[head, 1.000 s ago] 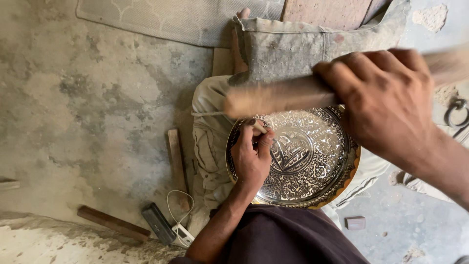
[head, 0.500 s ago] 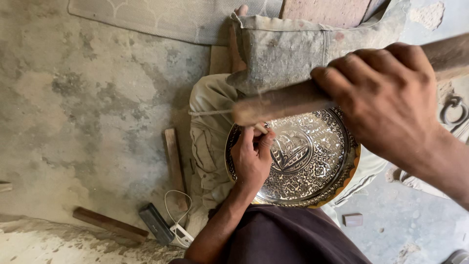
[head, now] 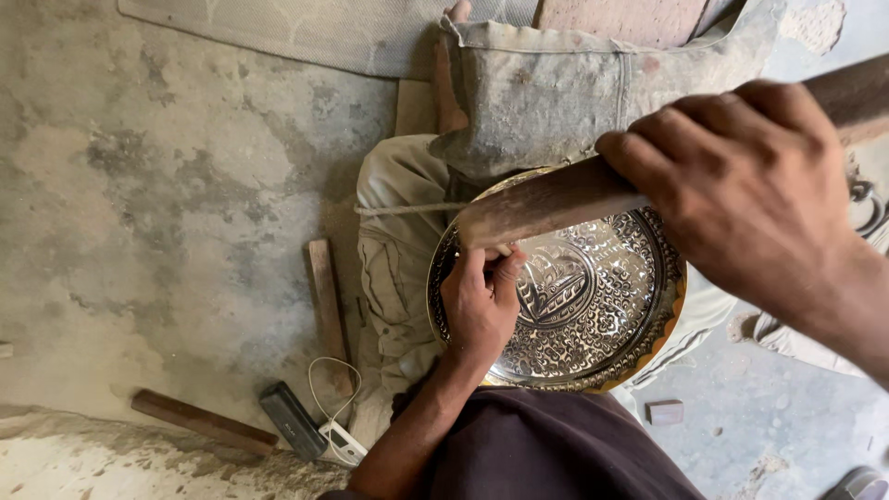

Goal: The person sits on the workshop floor with an engraved brass tray on their lap, holding a small punch against the tray's central motif with one hand and striking it with a wooden mallet with the other. They reposition the punch repeatedly around the design and occasionally reposition the tray while continuing to hammer.

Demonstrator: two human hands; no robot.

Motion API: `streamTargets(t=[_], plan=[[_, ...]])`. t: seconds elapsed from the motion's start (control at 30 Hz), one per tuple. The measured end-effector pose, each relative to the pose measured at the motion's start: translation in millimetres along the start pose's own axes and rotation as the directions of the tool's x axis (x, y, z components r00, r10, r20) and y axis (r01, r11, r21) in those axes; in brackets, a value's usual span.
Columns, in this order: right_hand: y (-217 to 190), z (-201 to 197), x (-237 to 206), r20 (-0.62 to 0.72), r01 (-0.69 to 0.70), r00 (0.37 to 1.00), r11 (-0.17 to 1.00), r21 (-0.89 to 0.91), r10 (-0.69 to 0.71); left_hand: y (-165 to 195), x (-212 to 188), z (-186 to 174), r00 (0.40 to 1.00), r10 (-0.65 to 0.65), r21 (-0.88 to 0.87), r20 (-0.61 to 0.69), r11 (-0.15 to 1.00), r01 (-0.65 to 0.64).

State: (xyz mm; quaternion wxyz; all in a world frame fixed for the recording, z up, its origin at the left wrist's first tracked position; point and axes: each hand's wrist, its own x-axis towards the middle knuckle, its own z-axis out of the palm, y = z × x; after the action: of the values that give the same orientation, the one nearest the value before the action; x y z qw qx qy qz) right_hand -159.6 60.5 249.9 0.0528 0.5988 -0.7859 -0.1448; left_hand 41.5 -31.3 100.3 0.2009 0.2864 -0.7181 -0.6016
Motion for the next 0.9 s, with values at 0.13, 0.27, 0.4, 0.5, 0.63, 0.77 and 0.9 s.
streamTargets(t=[0.13,0.27,0.4,0.5,0.63,0.77,0.9], plan=[[1,0,0,0.094,-0.15,0.987,0.959,0.241,0.131,3,1,-2,0.999,-0.025,-0.04,0.033,0.999,0.027],[2,-2,-7,-0.031,-0.037,0.999,0.999,0.009,0.037,7,3,-4,0.998,0.047,0.005,0.044,0.999,-0.047],[1,3,-11,0.185,-0.349,0.937,0.79,0.504,0.296,9,5,-3,0.998,0.024,-0.025,0.052,0.999,-0.022],[3,10,-13,-0.018,0.014,1.0,0.993,-0.12,-0.017,9,6,-1,0.997,0.041,-0.035,0.063,0.999,-0.039],[4,16,-14,0.023,-0.184,0.982,0.929,0.32,0.187,8,4,-1,0.997,0.06,0.022,0.059,0.998,-0.061],[5,12,-14,-0.043,-0.127,0.989,0.973,0.194,0.138,4,2,2,0.997,0.037,-0.031,0.071,0.999,-0.035],[8,8,-11,0.003,-0.199,0.975,0.873,0.445,0.221,1,1,5,0.997,-0.002,-0.049,0.074,0.999,0.005]])
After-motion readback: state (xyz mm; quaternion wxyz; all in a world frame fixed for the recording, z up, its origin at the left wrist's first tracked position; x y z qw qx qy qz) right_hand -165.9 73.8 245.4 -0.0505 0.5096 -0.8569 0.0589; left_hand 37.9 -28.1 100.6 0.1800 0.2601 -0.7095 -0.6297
